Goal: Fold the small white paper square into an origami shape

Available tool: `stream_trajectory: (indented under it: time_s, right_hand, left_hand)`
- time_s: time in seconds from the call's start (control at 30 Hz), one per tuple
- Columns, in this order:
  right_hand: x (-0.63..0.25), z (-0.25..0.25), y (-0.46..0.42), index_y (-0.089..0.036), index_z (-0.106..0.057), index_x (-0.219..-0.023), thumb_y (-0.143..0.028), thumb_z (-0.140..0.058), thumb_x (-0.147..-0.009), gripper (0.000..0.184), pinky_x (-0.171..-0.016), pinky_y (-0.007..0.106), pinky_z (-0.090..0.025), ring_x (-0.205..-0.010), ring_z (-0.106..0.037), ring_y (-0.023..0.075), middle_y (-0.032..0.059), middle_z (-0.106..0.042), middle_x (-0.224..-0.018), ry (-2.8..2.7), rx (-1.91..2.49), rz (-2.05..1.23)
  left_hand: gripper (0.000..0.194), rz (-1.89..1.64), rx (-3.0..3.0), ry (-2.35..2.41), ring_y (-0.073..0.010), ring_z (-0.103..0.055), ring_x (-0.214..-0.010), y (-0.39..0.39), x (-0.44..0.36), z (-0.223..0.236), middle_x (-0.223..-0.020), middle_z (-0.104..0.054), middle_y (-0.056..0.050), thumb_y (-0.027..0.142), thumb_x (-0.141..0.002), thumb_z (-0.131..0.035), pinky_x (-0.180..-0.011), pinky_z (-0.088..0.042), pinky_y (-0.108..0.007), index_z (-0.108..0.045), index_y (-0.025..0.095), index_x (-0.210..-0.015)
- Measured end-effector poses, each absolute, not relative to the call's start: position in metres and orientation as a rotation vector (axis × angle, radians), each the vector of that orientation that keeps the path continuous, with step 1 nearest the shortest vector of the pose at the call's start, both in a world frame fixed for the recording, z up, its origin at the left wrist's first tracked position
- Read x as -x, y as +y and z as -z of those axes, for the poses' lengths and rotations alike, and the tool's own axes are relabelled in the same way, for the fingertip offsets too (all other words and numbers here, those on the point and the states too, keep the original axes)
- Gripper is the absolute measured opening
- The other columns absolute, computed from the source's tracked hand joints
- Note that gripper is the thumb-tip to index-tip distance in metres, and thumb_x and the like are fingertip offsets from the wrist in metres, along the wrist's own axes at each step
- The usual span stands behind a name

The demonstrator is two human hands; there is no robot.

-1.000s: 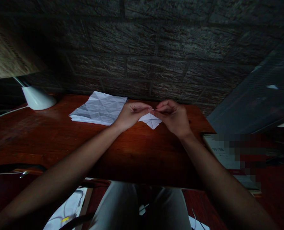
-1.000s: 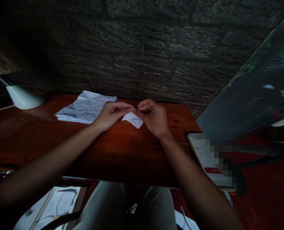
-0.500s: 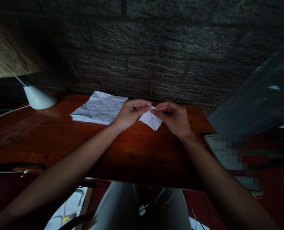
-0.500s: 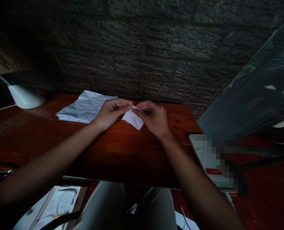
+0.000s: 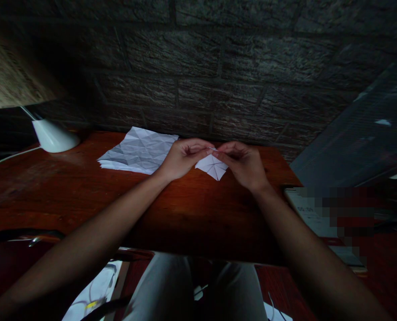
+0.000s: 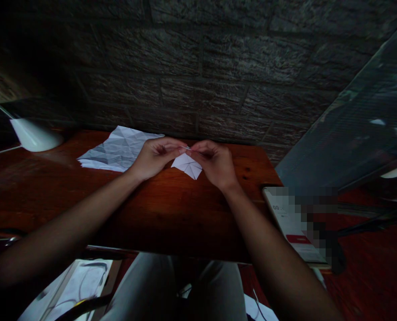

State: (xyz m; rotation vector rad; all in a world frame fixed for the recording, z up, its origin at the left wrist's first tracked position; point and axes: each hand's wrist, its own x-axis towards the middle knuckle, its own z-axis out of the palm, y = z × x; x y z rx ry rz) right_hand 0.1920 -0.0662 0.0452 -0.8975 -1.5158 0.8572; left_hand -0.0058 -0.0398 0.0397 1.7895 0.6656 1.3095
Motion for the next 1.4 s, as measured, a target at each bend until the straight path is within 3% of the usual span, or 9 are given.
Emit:
stream_trajectory:
  time_s: [0.5, 0.77, 0.93, 1.4]
  right_hand:
    - [-0.1913, -0.0469, -0.0697, -0.025, -0.077, -0.079, -0.055, -0.097, -0.066, 0.039, -0.086, 0.039, -0.063, -0.081, -0.075, 0.0189, 0.0017, -0.082, -0.087, -1.566, 0.915, -0.896]
    - [-0.1938, -0.0448, -0.0681, -0.026, -0.081, -0.079, -0.059, -0.095, -0.069, 0.037, -0.081, 0.037, -0.061, -0.077, -0.073, 0.018, 0.0018, -0.082, -0.086, -1.614, 0.963, -0.859]
    - [-0.1957, -0.0445, -0.0682, -0.025, -0.083, -0.082, -0.061, -0.091, -0.073, 0.038, -0.078, 0.035, -0.06, -0.077, -0.074, 0.0191, 0.0029, -0.084, -0.088, -1.642, 0.973, -0.822]
    - [-0.1964, -0.0451, -0.0703, -0.03, -0.086, -0.082, -0.061, -0.086, -0.079, 0.031, -0.077, 0.037, -0.06, -0.077, -0.074, 0.0195, 0.0002, -0.084, -0.087, -1.73, 0.991, -0.773]
  left_hand:
    - [0.025, -1.265, -1.828, 0.705, -0.0191, -0.077, -0.089, -0.0396, 0.0076, -0.0391, -0.096, -0.085, -0.006, 0.044, -0.087, -0.081, -0.084, -0.062, -0.033, -0.081, 0.019, -0.092]
    - [0.03, -1.249, -1.797, 0.693, -0.0195, -0.078, -0.091, -0.0375, 0.0083, -0.0365, -0.098, -0.085, -0.007, 0.048, -0.082, -0.086, -0.086, -0.062, -0.033, -0.082, 0.02, -0.09]
    - [0.042, -1.201, -1.771, 0.682, -0.0235, -0.079, -0.102, -0.0356, 0.0096, -0.0363, -0.109, -0.085, -0.01, 0.055, -0.08, -0.087, -0.094, -0.061, -0.037, -0.084, 0.019, -0.101]
    - [0.019, -1.175, -1.747, 0.676, -0.021, -0.079, -0.093, -0.0378, 0.0081, -0.0352, -0.1, -0.086, -0.007, 0.036, -0.084, -0.085, -0.09, -0.062, -0.037, -0.085, 0.02, -0.095]
